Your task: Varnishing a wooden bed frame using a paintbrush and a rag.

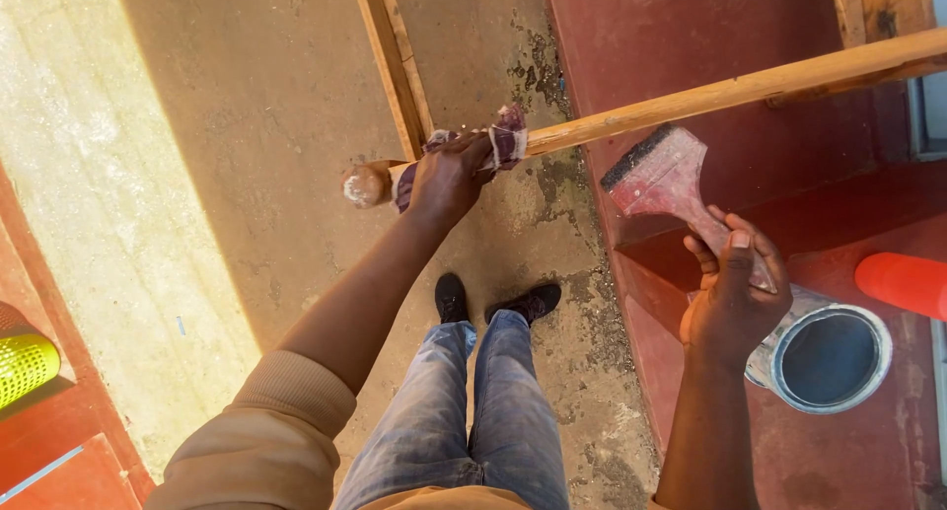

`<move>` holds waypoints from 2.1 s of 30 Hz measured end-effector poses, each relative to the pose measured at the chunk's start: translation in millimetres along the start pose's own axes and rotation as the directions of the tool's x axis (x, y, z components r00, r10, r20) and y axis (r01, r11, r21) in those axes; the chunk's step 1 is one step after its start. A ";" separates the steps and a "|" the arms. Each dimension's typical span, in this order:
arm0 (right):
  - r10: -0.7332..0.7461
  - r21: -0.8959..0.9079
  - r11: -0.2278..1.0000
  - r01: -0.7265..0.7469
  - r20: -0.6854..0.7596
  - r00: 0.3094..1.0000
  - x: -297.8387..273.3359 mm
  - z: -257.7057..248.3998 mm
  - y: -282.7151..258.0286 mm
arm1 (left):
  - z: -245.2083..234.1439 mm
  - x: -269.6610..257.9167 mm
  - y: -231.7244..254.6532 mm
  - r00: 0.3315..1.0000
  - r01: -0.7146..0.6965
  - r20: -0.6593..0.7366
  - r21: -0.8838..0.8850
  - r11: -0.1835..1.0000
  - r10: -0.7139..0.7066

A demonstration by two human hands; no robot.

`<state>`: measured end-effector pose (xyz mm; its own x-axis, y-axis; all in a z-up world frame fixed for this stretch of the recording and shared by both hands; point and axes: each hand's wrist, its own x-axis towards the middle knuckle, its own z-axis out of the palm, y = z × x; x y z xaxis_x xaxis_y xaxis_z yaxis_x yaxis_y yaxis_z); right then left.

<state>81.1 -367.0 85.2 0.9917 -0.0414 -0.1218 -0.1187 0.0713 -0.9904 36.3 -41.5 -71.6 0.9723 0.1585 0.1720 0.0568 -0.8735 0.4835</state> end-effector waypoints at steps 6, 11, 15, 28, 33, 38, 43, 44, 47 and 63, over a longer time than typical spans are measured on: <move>-0.010 -0.035 0.999 0.008 -0.061 0.998 -10.2 -21.2 1.6 | 40.9 52.9 55.5 0.993 0.029 0.122 -0.213 0.977 -0.003; -0.015 -0.073 0.997 0.009 -0.090 0.996 -23.7 -19.9 -8.6 | 56.9 84.9 89.5 0.989 -0.070 0.121 -0.134 0.988 0.087; 0.032 -0.075 0.996 -0.041 -0.119 0.992 -34.0 -9.1 -15.6 | 57.1 73.5 72.1 0.978 -0.076 0.187 -0.088 0.993 0.091; 0.015 -0.044 0.999 -0.019 -0.090 0.996 -59.4 16.2 -11.9 | -47.0 -23.6 -44.7 0.912 0.081 0.381 0.202 0.976 -0.154; 0.062 -0.093 0.993 -0.068 -0.070 0.996 -53.5 5.5 -15.9 | -45.4 -20.3 -34.7 0.910 0.191 0.344 0.146 0.971 -0.231; 0.029 -0.037 0.999 -0.031 -0.045 0.999 -41.5 -9.2 -11.5 | -5.6 16.5 3.6 0.945 0.120 0.294 0.106 0.987 -0.147; 0.058 -0.070 0.996 -0.063 -0.077 0.995 -22.2 -20.8 -11.4 | 30.6 75.7 79.0 0.933 0.137 0.327 0.062 0.989 -0.150; 0.059 -0.007 0.998 -0.060 -0.056 0.997 -12.9 -24.8 -9.2 | 38.4 85.7 90.5 0.938 0.104 0.327 0.052 0.993 -0.115; 0.090 0.060 0.994 -0.089 -0.010 0.996 15.6 -32.3 -10.9 | 61.4 104.0 117.1 0.963 0.051 0.262 0.054 0.997 -0.063; 0.099 0.161 0.982 -0.102 0.026 0.995 98.3 -25.3 -19.1 | 16.4 52.6 76.0 0.935 0.301 0.216 -0.068 0.951 -0.280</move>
<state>179.6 -397.6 90.5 0.9761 -0.0086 -0.2173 -0.2093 0.2344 -0.9493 95.5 -107.1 -40.0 0.9424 0.2937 -0.1598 0.3310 -0.7517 0.5704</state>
